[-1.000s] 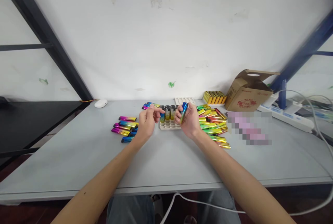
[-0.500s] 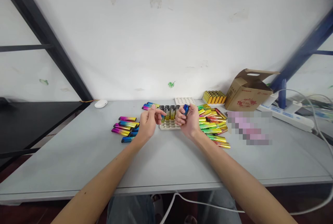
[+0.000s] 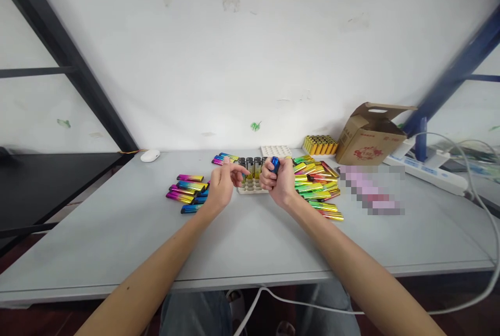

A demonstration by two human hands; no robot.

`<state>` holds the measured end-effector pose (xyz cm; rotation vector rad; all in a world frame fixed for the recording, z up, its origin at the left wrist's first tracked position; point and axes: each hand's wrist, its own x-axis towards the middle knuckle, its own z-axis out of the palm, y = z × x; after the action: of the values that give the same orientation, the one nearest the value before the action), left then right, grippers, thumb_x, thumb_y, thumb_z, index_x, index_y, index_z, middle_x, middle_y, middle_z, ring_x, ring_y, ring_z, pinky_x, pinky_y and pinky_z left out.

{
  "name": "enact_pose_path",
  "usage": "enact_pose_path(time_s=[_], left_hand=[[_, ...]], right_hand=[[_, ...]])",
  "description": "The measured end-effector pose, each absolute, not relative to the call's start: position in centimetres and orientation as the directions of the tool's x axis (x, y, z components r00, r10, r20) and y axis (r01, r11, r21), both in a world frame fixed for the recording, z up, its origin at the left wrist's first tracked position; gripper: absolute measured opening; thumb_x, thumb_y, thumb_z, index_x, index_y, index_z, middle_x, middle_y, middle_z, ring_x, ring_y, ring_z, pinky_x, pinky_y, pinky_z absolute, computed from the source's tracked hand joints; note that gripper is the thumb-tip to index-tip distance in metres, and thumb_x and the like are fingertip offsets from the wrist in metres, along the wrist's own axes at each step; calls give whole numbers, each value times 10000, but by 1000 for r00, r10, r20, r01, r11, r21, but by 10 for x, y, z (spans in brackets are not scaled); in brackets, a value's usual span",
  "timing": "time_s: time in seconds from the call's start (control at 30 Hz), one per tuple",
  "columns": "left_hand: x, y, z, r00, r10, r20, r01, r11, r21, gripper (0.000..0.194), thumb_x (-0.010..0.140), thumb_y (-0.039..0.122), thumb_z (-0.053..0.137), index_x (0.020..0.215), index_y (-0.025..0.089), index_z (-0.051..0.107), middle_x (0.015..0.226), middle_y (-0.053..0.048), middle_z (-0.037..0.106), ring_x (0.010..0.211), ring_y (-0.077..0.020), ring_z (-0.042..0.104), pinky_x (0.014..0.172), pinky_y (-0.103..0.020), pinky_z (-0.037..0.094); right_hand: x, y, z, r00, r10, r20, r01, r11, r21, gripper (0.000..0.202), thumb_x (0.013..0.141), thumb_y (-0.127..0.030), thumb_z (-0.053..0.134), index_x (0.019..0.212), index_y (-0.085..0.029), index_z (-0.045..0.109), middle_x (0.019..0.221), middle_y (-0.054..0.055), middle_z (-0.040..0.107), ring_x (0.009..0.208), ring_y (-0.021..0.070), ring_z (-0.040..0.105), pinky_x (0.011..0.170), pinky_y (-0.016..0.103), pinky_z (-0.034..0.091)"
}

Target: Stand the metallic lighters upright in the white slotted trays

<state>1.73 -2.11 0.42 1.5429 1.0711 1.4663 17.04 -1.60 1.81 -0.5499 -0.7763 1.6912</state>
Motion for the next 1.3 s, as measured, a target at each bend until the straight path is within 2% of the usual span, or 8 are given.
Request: enact_pose_path(time_s=[0.37,0.53,0.67,0.8,0.97,1.07,1.23,1.3], left_hand=[[15,-21,5,-18,917,399,86,-396,914,700,937,642,288,642,151,691,533,-29,536,486,-122,516,501,-263,407],[15,-23,8,-44,915,402,91,-397,913,692,933,638,308,609,155,682,516,-29,525,475,-122,506,497,-265,394],[14,-23,9,-59,907,418,102,-411,906,685,942,618,303,599,162,681,514,-27,516,479,-122,501,504,-268,391],[14,-22,8,-67,899,432,110,-424,899,674,947,604,306,602,165,684,514,-25,513,481,-123,497,508,-273,387],[13,-21,4,-69,890,452,114,-443,889,662,944,605,316,615,167,688,517,-21,511,488,-128,495,508,-278,384],[13,-21,4,-71,889,452,122,-442,888,655,948,597,318,622,166,689,523,-21,514,494,-128,495,511,-277,381],[12,-21,5,-97,876,473,145,-458,877,654,953,588,318,612,172,690,526,-26,521,514,-131,501,525,-273,382],[12,-20,4,-112,868,484,153,-466,871,659,954,586,311,604,174,687,524,-27,518,519,-133,501,525,-272,380]], right_hand=[[168,-14,6,-315,945,85,-546,-107,-831,244,819,-339,289,616,-221,358,468,-82,221,392,78,100,371,184,178],[165,-13,-3,-289,941,177,-453,29,-891,287,841,-405,360,629,-214,392,483,-76,237,416,74,110,400,186,166],[164,-16,-1,-265,941,208,-448,71,-891,362,843,-509,408,630,-216,410,475,-74,257,413,75,139,406,199,175],[164,-17,4,-262,936,237,-489,83,-868,410,842,-574,347,674,-216,455,463,-63,310,394,89,208,405,217,215],[164,-15,0,-249,926,283,-489,132,-862,296,845,-507,399,837,-222,476,551,-45,485,423,108,363,458,230,323],[164,-13,-4,-258,916,307,-440,171,-882,294,873,-510,417,847,-223,470,611,-30,549,462,113,431,487,234,360],[164,-14,-3,-264,917,298,-341,200,-918,357,905,-560,437,824,-224,528,686,-13,572,525,129,488,518,252,399],[164,-15,-1,-224,913,342,-279,276,-920,392,916,-572,435,781,-223,554,694,-3,569,593,143,507,579,262,424]])
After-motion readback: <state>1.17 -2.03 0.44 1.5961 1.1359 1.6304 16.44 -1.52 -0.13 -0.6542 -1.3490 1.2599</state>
